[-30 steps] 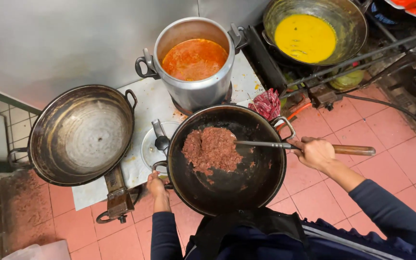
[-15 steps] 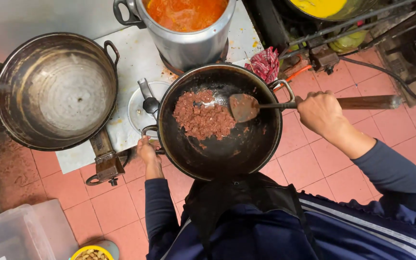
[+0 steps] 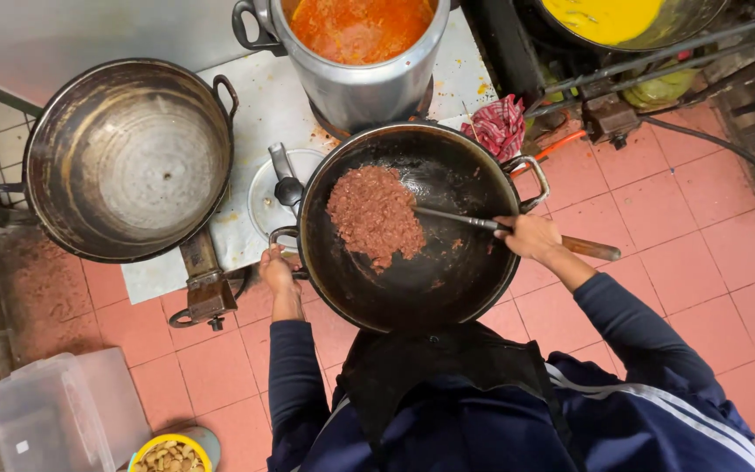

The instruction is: The recorder stirs various sauces in large woks, washes a blender jar in a sink, and transfers ingredients between pots in a large kitchen.

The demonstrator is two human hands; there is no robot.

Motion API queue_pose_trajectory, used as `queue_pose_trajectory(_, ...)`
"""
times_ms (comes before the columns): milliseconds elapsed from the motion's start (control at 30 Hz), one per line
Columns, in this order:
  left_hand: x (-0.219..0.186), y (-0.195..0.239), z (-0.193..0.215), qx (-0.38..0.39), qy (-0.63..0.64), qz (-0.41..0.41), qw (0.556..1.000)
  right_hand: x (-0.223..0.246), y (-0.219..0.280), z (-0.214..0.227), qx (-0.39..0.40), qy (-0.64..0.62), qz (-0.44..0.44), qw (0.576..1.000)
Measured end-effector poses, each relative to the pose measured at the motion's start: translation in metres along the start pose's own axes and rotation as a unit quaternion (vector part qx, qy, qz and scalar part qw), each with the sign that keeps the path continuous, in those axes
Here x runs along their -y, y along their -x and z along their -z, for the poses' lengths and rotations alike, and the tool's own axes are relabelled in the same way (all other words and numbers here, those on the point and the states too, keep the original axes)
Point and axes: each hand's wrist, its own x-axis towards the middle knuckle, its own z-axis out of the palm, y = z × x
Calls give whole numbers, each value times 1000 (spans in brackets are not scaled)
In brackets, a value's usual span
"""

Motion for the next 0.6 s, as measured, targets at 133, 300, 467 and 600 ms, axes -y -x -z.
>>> queue_pose_trajectory(133,0,0,-2,-5,14,9,1000,-28,16,12,7,-5,-13,1000)
queue_pose_trajectory(300,-11,12,-7,-11,9,9,1000,-39,46,49,8,-5,-25,1000)
queue_pose_trajectory(467,1,2,-1,-2,14,1,1000,-29,66,68,-72,57,8,996)
queue_pose_trajectory(600,-3,4,-2,-1,30,16,999,-33,56,48,-81,43,3,996)
